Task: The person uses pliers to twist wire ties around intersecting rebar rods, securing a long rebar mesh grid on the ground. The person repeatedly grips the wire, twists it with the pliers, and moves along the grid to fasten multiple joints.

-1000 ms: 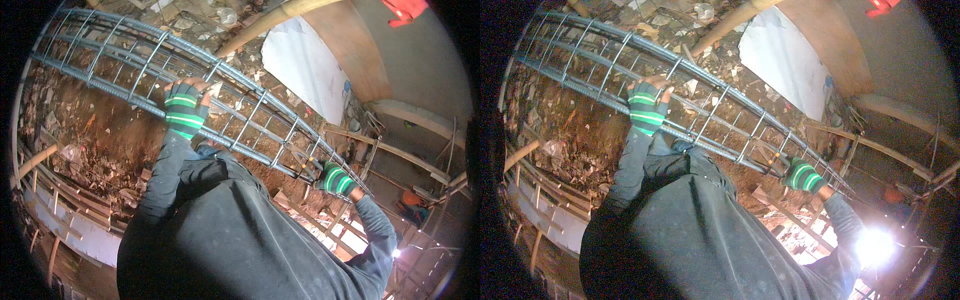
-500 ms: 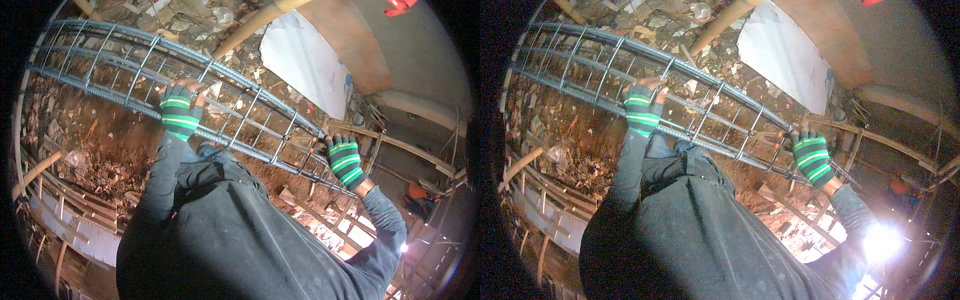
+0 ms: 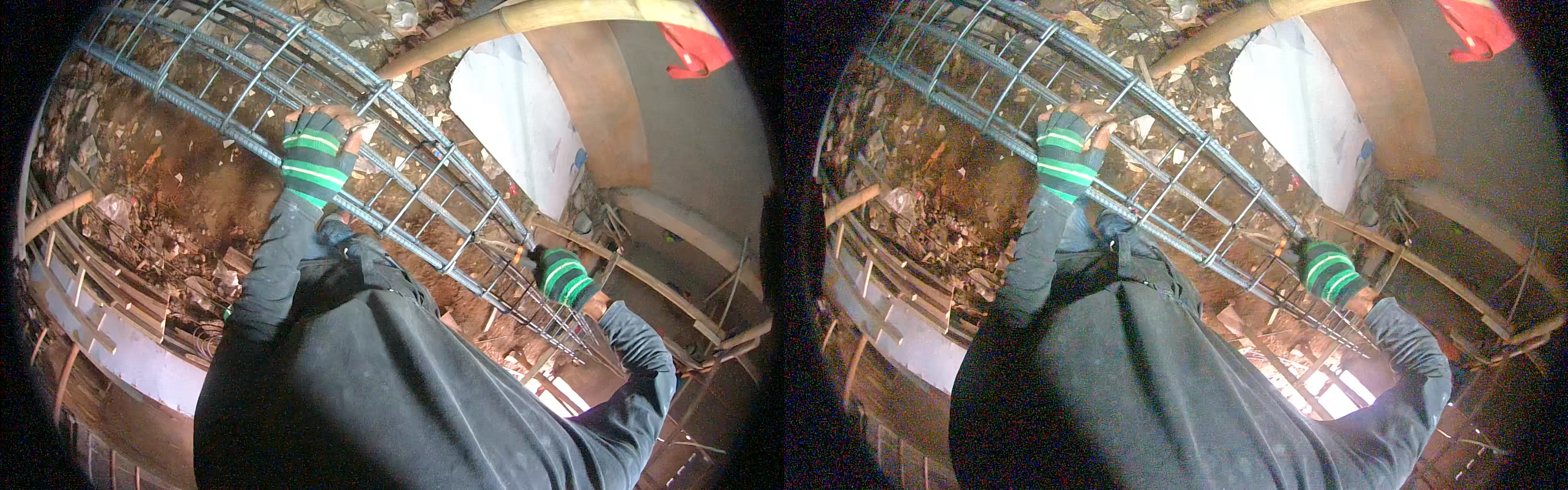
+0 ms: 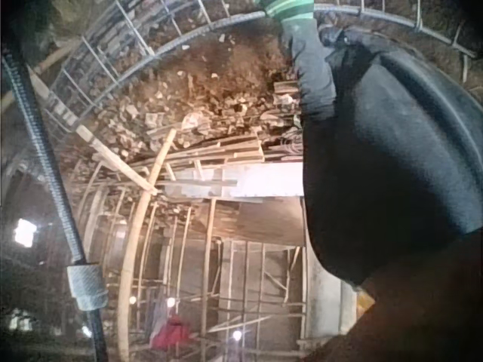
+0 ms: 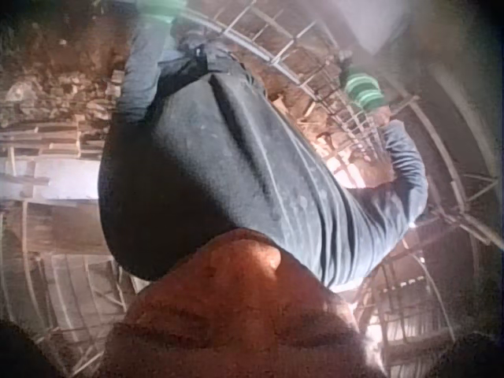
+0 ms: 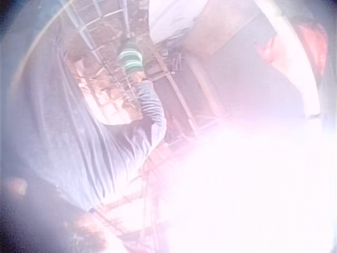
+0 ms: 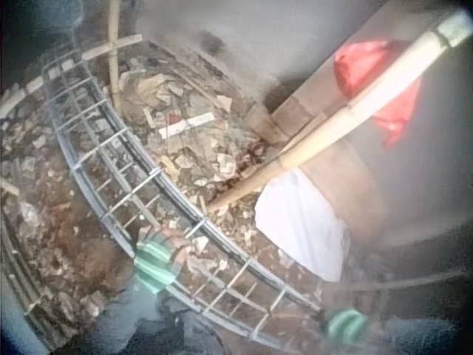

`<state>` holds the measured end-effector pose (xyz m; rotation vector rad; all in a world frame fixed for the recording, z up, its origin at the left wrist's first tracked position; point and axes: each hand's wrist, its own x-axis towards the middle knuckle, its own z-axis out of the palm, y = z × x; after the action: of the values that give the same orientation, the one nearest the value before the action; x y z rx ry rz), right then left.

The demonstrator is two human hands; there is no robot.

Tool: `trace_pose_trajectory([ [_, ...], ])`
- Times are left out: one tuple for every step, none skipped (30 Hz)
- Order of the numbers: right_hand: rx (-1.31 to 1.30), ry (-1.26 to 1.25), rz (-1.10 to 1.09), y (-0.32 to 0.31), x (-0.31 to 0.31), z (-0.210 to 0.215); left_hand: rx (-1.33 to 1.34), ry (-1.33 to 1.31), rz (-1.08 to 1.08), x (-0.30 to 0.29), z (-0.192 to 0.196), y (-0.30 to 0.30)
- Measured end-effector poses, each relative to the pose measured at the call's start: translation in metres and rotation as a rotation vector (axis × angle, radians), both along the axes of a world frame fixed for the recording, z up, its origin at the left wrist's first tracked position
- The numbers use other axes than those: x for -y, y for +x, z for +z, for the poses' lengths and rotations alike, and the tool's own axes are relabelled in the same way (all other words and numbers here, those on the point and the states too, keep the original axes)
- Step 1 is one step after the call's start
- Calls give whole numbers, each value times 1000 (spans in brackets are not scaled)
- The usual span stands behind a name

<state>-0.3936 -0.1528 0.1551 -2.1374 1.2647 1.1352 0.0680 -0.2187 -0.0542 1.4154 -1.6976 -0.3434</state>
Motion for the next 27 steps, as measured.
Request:
trace_pose_trajectory([
  [34,62,-16,-7,-6,-3,-10,1,-1,0,0,0],
  [-3,62,10,-12,-16,-10,-8,2,0,0,-1,0],
  [95,110,-53,-20,-22,-9,-12,-7,-1,1,-1,0],
  [105,146,-31,-25,-31,-15,-18,-10,-2,1,-1,0],
  [111,176,-50,-30,-39,-17,-23,-13,-4,1,-1,-1],
  [169,189,-225,-34,-46,-18,-48,2,-10,1,-1,0],
  [230,427,-813,-38,-49,-19,-53,-17,-5,1,0,-1],
  [282,666,-1449,-40,-50,-19,-56,-28,-4,1,0,0],
  [265,809,-1768,-40,-50,-20,-58,-41,-3,1,1,0],
  [257,998,-2011,-38,-50,-19,-55,-43,-6,1,1,0],
  [187,1087,-2155,-33,-49,-19,-52,-46,-8,1,2,0],
  [141,1113,-2146,-27,-47,-18,-47,-49,-9,1,2,0],
  [116,1178,-2198,-19,-44,-15,-42,-34,-12,0,2,1],
  [178,1234,-2251,-7,-48,-16,-36,-19,-15,0,2,1],
  [182,1019,-2041,3,-50,-10,-36,-10,-16,0,2,1],
  [183,816,-1823,13,-54,-1,-29,-4,-11,-1,3,1],
  [172,619,-1591,21,-55,6,-27,-4,-2,-1,3,0],
  [443,639,-1496,28,-61,17,-24,1,7,-2,3,0],
  [393,474,-1200,34,-64,18,-34,-5,7,-2,4,0],
  [285,259,-865,38,-67,18,-46,-16,0,-2,4,0],
  [213,87,-517,40,-69,20,-63,-31,-13,0,4,0],
  [121,66,-433,40,-70,16,-52,-9,-26,0,4,0],
  [216,62,-511,39,-71,14,-50,-25,-33,2,4,0],
  [259,70,-603,36,-74,10,-29,-40,-31,1,4,-1],
  [294,83,-700,33,-76,6,-2,-58,-18,1,3,0],
  [398,6,-657,30,-81,4,12,-54,-21,1,3,0],
  [386,179,-964,28,-86,1,22,-42,-27,0,2,0],
])
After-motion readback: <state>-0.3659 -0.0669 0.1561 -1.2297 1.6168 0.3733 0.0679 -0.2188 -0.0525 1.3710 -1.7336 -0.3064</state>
